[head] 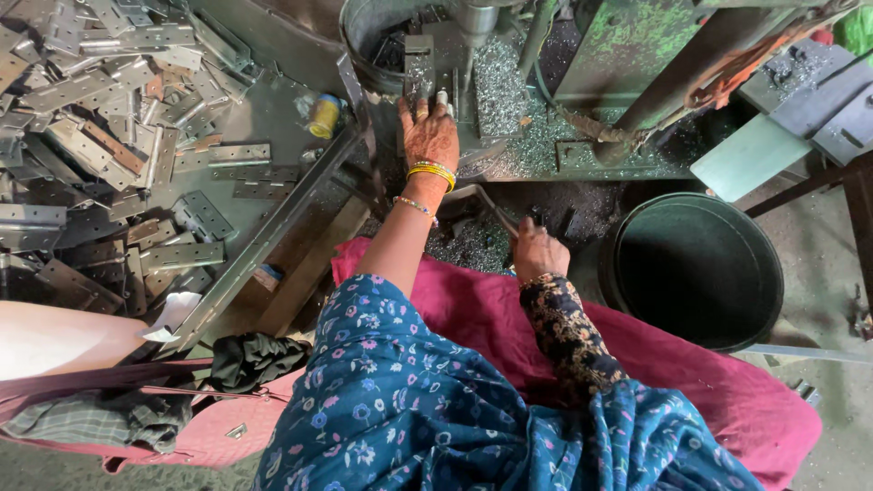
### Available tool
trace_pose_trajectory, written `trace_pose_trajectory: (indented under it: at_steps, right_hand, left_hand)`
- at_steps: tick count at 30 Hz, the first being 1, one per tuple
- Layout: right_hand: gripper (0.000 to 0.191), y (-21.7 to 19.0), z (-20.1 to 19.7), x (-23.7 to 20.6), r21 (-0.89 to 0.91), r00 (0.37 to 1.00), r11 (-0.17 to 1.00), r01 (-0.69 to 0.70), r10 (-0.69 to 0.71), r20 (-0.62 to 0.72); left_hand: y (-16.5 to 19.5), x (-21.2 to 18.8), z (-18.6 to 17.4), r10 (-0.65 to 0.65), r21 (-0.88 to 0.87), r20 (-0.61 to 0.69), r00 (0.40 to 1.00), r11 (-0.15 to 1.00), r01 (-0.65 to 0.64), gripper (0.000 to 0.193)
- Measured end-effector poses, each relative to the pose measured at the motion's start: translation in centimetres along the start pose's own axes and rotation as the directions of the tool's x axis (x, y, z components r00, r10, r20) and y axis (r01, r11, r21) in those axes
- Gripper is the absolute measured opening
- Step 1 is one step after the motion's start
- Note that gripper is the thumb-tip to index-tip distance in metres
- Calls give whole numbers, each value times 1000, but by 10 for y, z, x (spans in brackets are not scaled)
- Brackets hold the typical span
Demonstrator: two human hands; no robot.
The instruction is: The person sits on the floor at a foot-powered press machine, places flat metal bracket parts into the die one at a time, and pulls the lever to punch or bend each part, letting finished pieces drop into a bucket below while scrap accumulates on the machine table.
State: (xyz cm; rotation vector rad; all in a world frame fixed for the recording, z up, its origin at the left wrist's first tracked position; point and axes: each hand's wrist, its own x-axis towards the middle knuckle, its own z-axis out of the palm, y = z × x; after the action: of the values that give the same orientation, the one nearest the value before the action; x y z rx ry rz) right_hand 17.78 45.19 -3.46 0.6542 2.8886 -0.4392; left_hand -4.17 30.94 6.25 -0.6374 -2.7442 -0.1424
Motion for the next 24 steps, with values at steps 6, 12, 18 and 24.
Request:
trace_pose_trajectory:
  at_steps: [6,12,18,24]
  right_hand:
    - [33,1,21,-8,103,1000,995,6,-7,14]
    - [34,7,-1,9,-64,997,998,1,-6,-78]
    - [39,12,33,-1,90,996,995,51,-44,-78]
    - [30,12,4,10,-90,998,996,12,-18,-59]
  left_hand:
    - [-3,-3,9,2,-42,-20,1000,999,-3,38]
    - [-1,25,5,-49,39,-167,985,998,57,37]
    - [-3,23,-6,-120,-28,-148,982,993,117,30]
    - [3,32,-8,-171,-84,-45,984,982,167,31]
